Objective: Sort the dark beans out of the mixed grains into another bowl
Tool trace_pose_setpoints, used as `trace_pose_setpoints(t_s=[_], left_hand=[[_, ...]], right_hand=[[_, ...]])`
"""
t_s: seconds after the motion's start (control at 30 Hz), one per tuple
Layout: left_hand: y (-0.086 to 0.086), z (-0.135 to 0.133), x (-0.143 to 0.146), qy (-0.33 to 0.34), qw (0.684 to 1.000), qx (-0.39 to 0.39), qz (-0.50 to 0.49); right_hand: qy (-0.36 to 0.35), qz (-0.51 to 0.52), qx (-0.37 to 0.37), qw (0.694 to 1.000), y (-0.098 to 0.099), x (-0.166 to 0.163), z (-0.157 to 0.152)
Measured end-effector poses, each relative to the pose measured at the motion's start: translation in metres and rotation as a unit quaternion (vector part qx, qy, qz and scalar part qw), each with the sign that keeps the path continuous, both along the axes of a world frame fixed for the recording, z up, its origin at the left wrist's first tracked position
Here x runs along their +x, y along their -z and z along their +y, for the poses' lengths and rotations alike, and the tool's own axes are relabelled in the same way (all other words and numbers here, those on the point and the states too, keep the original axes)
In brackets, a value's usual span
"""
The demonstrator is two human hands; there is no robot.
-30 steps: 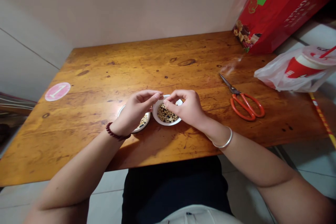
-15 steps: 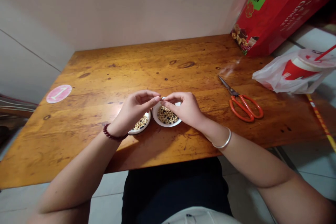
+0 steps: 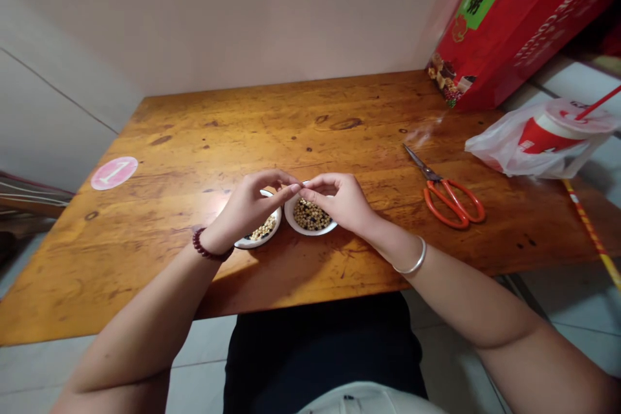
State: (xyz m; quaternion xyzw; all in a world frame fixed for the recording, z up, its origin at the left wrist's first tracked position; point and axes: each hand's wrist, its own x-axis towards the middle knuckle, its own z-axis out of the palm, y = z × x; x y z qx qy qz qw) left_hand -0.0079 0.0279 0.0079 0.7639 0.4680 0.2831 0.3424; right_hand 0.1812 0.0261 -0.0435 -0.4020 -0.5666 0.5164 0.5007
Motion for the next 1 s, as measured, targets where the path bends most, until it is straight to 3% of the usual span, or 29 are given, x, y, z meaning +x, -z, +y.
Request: trace_pose_setpoints(t_s=[0.27,0.57,0.67,0.77,0.83,0.9,1.0], left_hand=[[0.0,-0.003,0.002,0.003,0.985,0.145,0.095],[-0.002,-0.005,0.003,0.01,0.977,0.191,0.098],[-0.013,-0.006,-0.007,-0.035,0.969,0.186,0.159],[-0.027,-0.005,-0.023,-0.085,0.922,0.144,0.351],[-0.031,-0.003,-0.032,-0.065,0.88,0.087,0.462],[-0.028,-0.002,-0.037,-0.021,0.851,0.051,0.522],[-0.018,-0.002,-0.034,0.023,0.838,0.045,0.544]], right_hand=[[0.013,-0.086,0.046,0.995,0.003,0.001,0.0],[0.003,-0.094,0.058,0.994,0.002,0.002,0.0],[0.027,-0.113,0.068,0.991,0.001,0.001,0.0],[0.042,-0.113,0.053,0.991,0.002,0.001,-0.001],[0.05,-0.105,0.046,0.992,0.003,0.001,-0.001],[0.057,-0.099,0.048,0.992,0.003,0.0,-0.001],[0.065,-0.099,0.054,0.991,0.003,0.0,-0.001]])
